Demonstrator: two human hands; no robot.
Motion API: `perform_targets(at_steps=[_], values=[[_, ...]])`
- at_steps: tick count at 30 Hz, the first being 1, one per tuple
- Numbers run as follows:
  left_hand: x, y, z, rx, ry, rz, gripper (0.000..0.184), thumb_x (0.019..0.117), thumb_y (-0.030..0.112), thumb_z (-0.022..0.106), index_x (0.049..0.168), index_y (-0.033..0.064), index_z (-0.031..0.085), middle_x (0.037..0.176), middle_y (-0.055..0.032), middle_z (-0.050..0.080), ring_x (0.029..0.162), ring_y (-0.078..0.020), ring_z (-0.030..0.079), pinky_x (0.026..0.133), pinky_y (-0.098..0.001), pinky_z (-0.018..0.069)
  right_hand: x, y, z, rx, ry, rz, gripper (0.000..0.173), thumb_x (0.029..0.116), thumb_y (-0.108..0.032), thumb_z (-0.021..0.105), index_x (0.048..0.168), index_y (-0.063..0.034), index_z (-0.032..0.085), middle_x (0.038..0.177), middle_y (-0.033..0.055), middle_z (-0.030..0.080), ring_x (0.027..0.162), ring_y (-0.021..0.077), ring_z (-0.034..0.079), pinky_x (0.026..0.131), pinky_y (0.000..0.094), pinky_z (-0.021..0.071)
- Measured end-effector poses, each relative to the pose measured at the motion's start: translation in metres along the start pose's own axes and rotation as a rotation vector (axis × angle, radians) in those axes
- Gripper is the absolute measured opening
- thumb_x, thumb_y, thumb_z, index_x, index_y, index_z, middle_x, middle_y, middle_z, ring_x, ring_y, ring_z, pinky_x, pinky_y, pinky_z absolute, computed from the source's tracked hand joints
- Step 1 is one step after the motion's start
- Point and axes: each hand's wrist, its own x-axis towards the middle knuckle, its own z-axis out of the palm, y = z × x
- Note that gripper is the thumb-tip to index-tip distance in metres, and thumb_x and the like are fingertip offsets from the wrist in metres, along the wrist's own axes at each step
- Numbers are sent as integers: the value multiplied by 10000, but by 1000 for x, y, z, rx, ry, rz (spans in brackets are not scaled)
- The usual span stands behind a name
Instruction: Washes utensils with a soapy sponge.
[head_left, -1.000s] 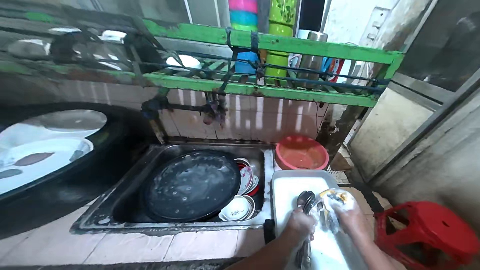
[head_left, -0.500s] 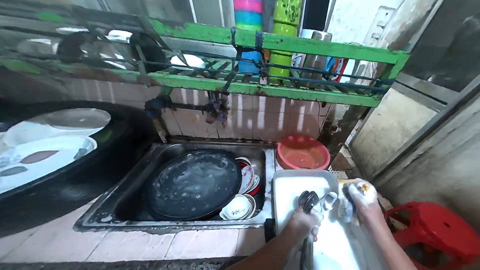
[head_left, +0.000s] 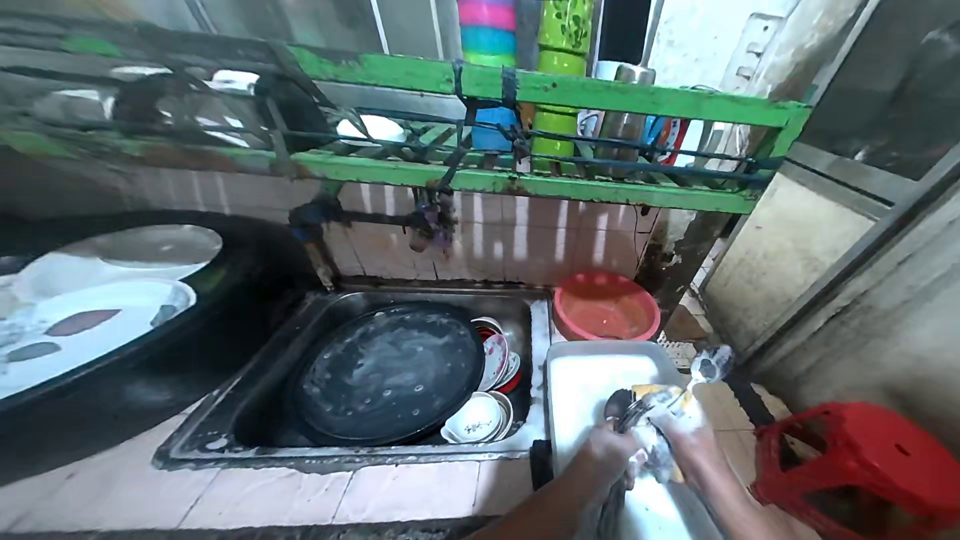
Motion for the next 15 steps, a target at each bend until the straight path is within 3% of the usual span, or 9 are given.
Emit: perform_targets(at_steps=[3,5,7,10,15], values=[[-3,0,-2,-89,-5,60,197,1041,156,585,1170,6,581,760,-36,637,533,-93,590,513,-235,524,5,-15,-15,35,29,30,456,956,-95,670,1369,32,525,1070,134,683,897,151,678,798,344,584],[1,4,-5,-202,-24,103,297,1008,22,582,1301,-29,579,1001,-108,707,808,-170,697,706,-322,588,15,-29,-38,-95,5,116,387,1010,-135,627,1357,19,549,1089,145,678,918,166,665,820,359,565],[10,1,-8,-257,-5,160,309,975,-39,587,1283,-42,603,1136,-133,700,994,-197,696,846,-359,589,16,-39,-51,-407,-215,232,405,1019,-163,628,1369,24,546,1195,188,652,1056,224,642,944,408,524],[10,-2,-6,-155,32,142,280,945,-23,615,1223,-4,640,1127,-107,685,980,-157,661,858,-350,561,6,-34,-31,-767,-661,259,522,977,-258,691,1418,-20,546,1356,229,605,1268,333,578,1095,534,432],[2,-6,-5,-256,-11,162,277,938,-29,610,1214,-19,589,1024,-101,716,918,-168,699,828,-347,586,-11,-18,-10,-789,-890,181,512,968,-200,704,1405,6,537,1340,229,606,1253,317,585,1097,511,435]])
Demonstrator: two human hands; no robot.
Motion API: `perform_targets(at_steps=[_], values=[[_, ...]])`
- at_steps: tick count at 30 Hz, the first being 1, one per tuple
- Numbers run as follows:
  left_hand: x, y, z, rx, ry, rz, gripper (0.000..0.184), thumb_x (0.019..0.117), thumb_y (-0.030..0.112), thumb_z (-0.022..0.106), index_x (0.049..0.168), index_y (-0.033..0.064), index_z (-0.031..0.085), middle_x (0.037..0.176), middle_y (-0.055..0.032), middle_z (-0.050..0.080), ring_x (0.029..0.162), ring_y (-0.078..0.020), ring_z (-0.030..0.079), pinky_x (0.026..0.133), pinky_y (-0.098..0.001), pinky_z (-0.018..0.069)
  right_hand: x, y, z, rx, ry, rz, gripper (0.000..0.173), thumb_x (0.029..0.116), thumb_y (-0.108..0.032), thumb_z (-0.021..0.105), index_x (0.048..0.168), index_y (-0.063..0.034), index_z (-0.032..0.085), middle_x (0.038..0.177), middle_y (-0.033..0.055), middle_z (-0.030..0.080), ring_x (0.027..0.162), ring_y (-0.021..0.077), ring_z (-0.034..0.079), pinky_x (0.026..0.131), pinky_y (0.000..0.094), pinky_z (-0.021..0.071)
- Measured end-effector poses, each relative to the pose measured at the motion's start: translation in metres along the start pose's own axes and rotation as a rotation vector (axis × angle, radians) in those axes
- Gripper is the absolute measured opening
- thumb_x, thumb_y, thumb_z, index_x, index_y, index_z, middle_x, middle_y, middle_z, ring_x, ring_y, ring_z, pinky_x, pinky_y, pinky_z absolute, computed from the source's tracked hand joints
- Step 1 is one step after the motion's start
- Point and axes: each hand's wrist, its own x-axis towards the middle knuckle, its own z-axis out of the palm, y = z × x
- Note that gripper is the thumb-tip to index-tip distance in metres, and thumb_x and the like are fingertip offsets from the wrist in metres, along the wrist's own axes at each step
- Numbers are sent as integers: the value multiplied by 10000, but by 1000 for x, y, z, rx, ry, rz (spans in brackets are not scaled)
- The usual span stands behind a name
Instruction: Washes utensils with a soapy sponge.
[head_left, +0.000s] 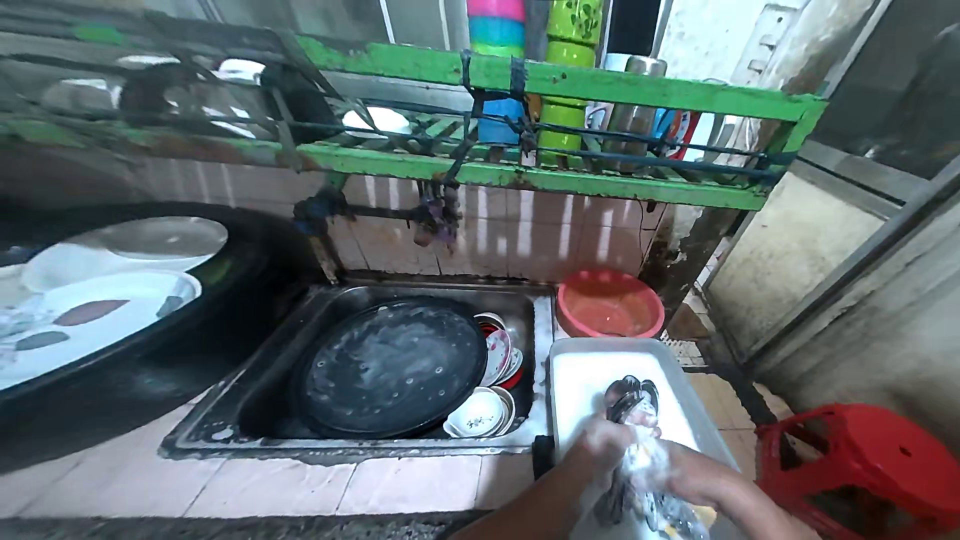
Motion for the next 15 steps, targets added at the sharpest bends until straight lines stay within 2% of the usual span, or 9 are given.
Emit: perform_targets(at_steps=[3,5,7,9,11,12,13,14,15], values=[[-1,10,-5,-140,75,150,192,974,-3,601,1162,-41,597,830,-102,697,754,-191,693,743,-356,595,-9,17,9,-7,-59,-86,583,905,-173,763,1411,-7,525,1283,213,637,1187,308,625,1051,511,484],[-11,31,-19,-193,103,329,218,993,-39,537,1203,-41,593,791,-78,657,702,-194,679,734,-380,616,-16,25,11,22,-4,-109,564,876,-142,783,1370,-4,549,1219,195,662,1129,287,649,1009,493,508],[-26,56,-38,-157,88,491,265,1009,30,540,1267,55,594,787,-15,630,675,-134,639,696,-335,595,-15,32,15,57,150,-82,587,866,-130,791,1381,7,544,1232,217,660,1151,326,645,1027,526,497],[-43,88,-59,85,218,555,310,1022,164,591,1326,113,618,825,-15,632,682,-112,591,645,-290,534,-6,37,23,54,337,-58,593,869,-164,779,1387,12,549,1231,248,666,1158,385,648,1021,593,490],[-45,115,-88,515,434,524,302,1037,222,595,1312,107,643,940,-73,659,788,-168,618,707,-341,534,2,37,29,-16,444,-76,533,897,-166,749,1361,33,577,1252,285,655,1185,443,633,1026,644,466],[-41,123,-109,773,520,476,291,1042,222,601,1287,75,656,1090,-131,693,948,-231,661,842,-416,549,7,39,32,-74,453,-91,500,908,-178,739,1334,46,604,1286,297,636,1220,458,610,1046,645,452],[-33,124,-134,1008,545,416,302,1043,199,597,1293,44,665,1265,-172,671,1164,-297,642,1022,-487,503,12,42,33,-139,447,-107,474,913,-199,736,1307,43,634,1322,298,617,1256,463,587,1063,640,445],[-23,119,-163,1192,539,328,307,1042,182,585,1298,36,670,1343,-193,636,1262,-337,595,1096,-528,449,16,44,34,-198,431,-112,460,920,-227,733,1293,30,653,1344,299,602,1274,469,570,1063,642,443],[-14,112,-192,1320,539,173,313,1044,187,564,1309,55,666,1366,-189,623,1286,-346,581,1108,-547,438,19,46,34,-247,409,-94,457,927,-259,726,1298,-2,662,1363,284,595,1288,461,561,1061,632,447]])
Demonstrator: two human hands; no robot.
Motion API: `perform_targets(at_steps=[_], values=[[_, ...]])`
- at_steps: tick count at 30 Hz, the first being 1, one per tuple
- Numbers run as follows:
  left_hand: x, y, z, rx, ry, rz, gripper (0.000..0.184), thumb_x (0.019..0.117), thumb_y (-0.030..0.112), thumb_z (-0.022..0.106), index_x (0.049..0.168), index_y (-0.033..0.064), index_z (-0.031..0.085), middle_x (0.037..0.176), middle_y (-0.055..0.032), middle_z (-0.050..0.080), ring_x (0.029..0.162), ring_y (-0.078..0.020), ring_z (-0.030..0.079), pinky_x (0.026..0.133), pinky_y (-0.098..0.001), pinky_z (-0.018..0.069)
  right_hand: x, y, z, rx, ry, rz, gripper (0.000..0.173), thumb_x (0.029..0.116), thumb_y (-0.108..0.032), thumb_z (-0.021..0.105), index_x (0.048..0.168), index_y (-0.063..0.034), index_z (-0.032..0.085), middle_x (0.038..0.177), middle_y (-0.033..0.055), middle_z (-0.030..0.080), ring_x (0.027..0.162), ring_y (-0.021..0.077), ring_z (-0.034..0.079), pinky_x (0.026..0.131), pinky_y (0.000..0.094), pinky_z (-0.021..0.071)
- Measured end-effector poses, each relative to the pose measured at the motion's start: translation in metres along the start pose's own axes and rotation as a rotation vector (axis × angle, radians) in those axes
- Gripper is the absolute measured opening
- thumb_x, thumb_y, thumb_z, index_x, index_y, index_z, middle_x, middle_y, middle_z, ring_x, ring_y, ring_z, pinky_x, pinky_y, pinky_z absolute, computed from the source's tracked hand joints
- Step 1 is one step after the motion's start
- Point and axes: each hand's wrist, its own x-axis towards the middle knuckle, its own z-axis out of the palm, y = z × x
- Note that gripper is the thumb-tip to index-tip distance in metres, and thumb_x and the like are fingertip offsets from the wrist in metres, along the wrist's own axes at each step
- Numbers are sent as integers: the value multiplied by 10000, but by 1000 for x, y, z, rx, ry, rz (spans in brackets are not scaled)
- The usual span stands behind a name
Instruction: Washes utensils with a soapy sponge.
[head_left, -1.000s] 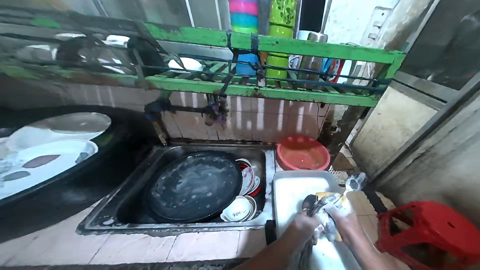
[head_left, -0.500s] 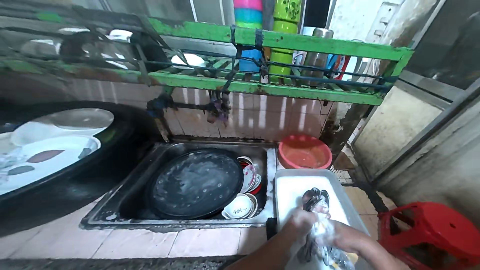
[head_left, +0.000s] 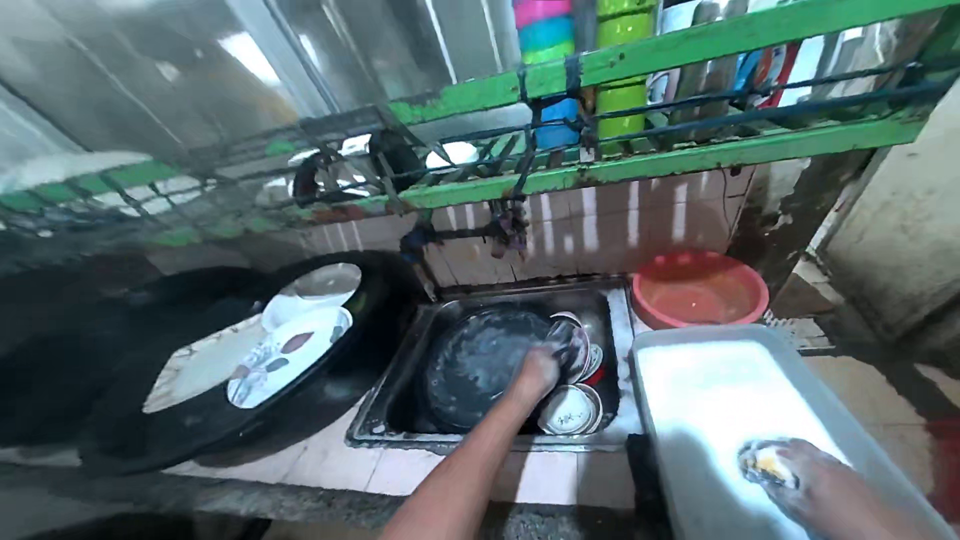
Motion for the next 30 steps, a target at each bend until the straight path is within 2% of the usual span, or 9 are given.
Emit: perform_targets(at_steps=[4,9,12,15,19,22,25,27,30], values=[[28,-62,-14,375,-205,-288,381,1057,261,528,1338,23,625,1382,-225,602,1313,-376,562,1105,-560,433,6,4,6,-86,-53,30,474,928,-270,716,1343,-51,645,1411,244,577,1333,440,529,1078,610,441],[43,-38,-58,607,-168,-250,354,1038,194,555,1315,-15,624,1382,-249,590,1316,-415,549,1089,-596,438,10,3,7,-55,-117,130,572,933,-236,720,1438,-33,547,1470,210,545,1362,410,517,1102,593,425],[45,22,-55,371,-143,-138,390,1054,284,539,1375,76,614,1313,-196,650,1202,-347,632,1027,-560,493,12,3,-1,10,-160,245,553,950,-233,698,1435,-35,522,1350,254,609,1243,437,601,1013,632,472],[14,103,-23,-375,-295,-70,314,1062,255,566,1308,61,560,889,-51,630,613,-94,550,542,-238,481,5,-1,-14,140,-108,270,538,966,-245,693,1438,-53,519,1338,257,613,1237,446,599,1012,653,465],[-37,170,37,-1048,-591,-140,264,999,-20,488,1250,9,566,771,-59,599,540,-94,539,473,-218,468,-6,2,-33,652,195,258,577,941,-240,755,1435,-40,533,1291,228,637,1202,351,617,1049,540,466],[-59,186,80,-1011,-716,-204,125,1055,64,450,1053,2,558,649,-30,543,474,-83,505,422,-209,443,-20,3,-36,1138,380,110,609,882,-143,782,1424,-88,512,1164,120,682,1012,204,683,881,395,578],[-81,187,104,-800,-838,-122,159,1060,96,470,933,42,549,566,1,504,434,-67,479,411,-205,427,-24,-6,-48,1040,305,-79,667,829,-113,801,1439,-63,536,1355,115,617,1181,201,622,1012,394,517],[-89,186,112,-737,-881,-72,138,1035,59,490,924,39,568,582,2,522,447,-64,492,428,-205,438,-24,-9,-60,844,283,-30,475,854,-114,800,1295,-37,643,1208,159,671,1085,255,646,962,463,509],[-91,182,113,-760,-898,-27,130,1063,74,425,1123,14,524,729,-23,569,533,-80,544,491,-217,493,-17,-2,-63,921,373,142,413,896,-94,758,1282,-21,629,1147,195,675,1045,305,658,941,511,516]])
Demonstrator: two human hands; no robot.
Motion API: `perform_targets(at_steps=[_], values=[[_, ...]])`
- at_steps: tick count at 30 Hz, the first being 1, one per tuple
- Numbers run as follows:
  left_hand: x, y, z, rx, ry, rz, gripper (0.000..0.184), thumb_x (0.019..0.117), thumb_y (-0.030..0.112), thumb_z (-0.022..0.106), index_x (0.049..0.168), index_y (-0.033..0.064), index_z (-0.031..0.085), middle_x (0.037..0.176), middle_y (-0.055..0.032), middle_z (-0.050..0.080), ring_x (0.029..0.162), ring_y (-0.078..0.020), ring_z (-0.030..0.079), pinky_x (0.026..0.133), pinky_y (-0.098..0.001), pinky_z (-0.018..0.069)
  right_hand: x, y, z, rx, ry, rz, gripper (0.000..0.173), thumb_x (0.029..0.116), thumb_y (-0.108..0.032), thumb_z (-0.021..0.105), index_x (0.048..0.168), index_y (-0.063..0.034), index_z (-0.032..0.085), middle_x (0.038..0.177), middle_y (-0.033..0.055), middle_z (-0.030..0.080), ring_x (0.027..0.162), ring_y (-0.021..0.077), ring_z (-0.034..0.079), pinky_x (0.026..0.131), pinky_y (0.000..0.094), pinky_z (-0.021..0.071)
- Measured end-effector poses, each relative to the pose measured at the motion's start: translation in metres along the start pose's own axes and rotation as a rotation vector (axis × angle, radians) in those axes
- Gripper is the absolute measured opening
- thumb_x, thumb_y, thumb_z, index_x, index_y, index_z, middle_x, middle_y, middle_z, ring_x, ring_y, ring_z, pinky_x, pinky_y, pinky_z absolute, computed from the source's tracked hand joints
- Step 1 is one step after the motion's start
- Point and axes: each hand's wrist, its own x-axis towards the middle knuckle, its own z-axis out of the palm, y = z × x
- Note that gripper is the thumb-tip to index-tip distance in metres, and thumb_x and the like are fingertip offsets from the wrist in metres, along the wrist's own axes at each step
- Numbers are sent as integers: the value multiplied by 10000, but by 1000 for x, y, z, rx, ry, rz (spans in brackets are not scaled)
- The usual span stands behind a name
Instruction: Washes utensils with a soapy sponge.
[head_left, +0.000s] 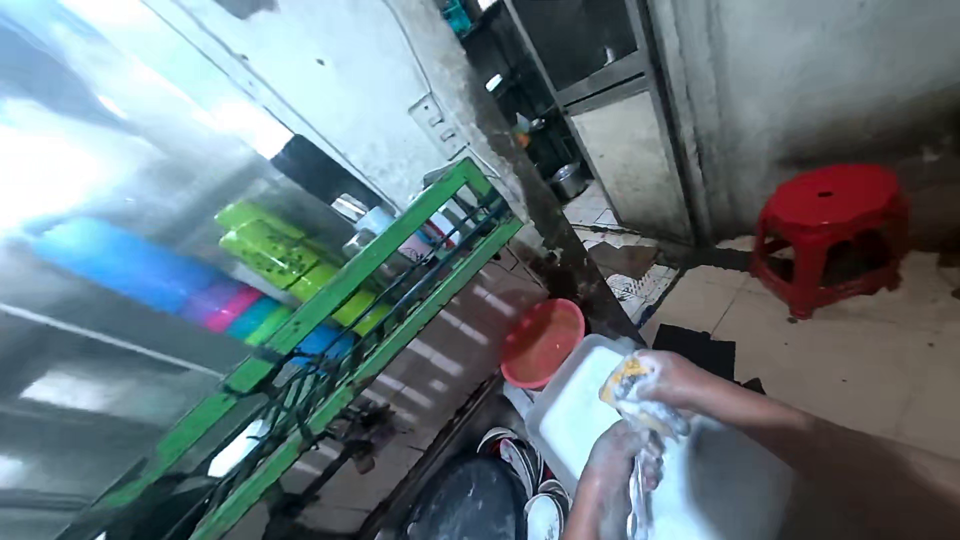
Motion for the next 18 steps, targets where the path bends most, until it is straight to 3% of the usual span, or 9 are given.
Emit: perform_targets(at_steps=[3,7,10,13,16,18], values=[[-1,-4,6,-19,134,69,104,1054,46,447,1104,-11,519,692,-29,546,493,-78,513,459,-215,471,-3,6,3,265,90,45,515,879,-51,761,1359,-52,574,1163,162,678,1021,258,672,910,461,549],[-3,-12,20,150,392,189,202,1013,-27,459,1205,-44,519,676,-54,541,516,-111,517,479,-260,462,-9,7,15,129,-119,-63,428,888,-48,727,1298,-28,605,1153,162,663,1037,242,648,926,447,524],[-9,-16,27,134,405,197,253,1057,41,445,1289,-26,519,729,-53,542,536,-106,510,486,-253,459,1,3,6,41,41,-128,370,899,-61,740,1252,-1,648,1141,200,676,1046,304,655,941,507,517],[-9,-16,23,-50,381,184,163,1070,54,414,1182,-15,511,629,-19,505,440,-68,465,402,-203,410,19,1,-5,120,206,-133,448,886,-100,774,1305,-31,631,1173,192,691,1080,313,671,970,535,521],[-9,-14,15,-122,416,189,155,1072,65,438,1137,-31,540,652,-49,554,453,-77,486,409,-203,420,6,-7,0,289,60,-52,510,922,-125,748,1389,-88,546,1111,140,694,942,230,688,854,445,573],[-8,-12,18,-118,443,210,123,1051,26,440,1082,-39,540,636,-57,551,453,-87,499,412,-210,432,2,1,12,245,-114,-74,460,899,-114,762,1322,-69,586,1057,124,699,907,211,691,834,421,579]])
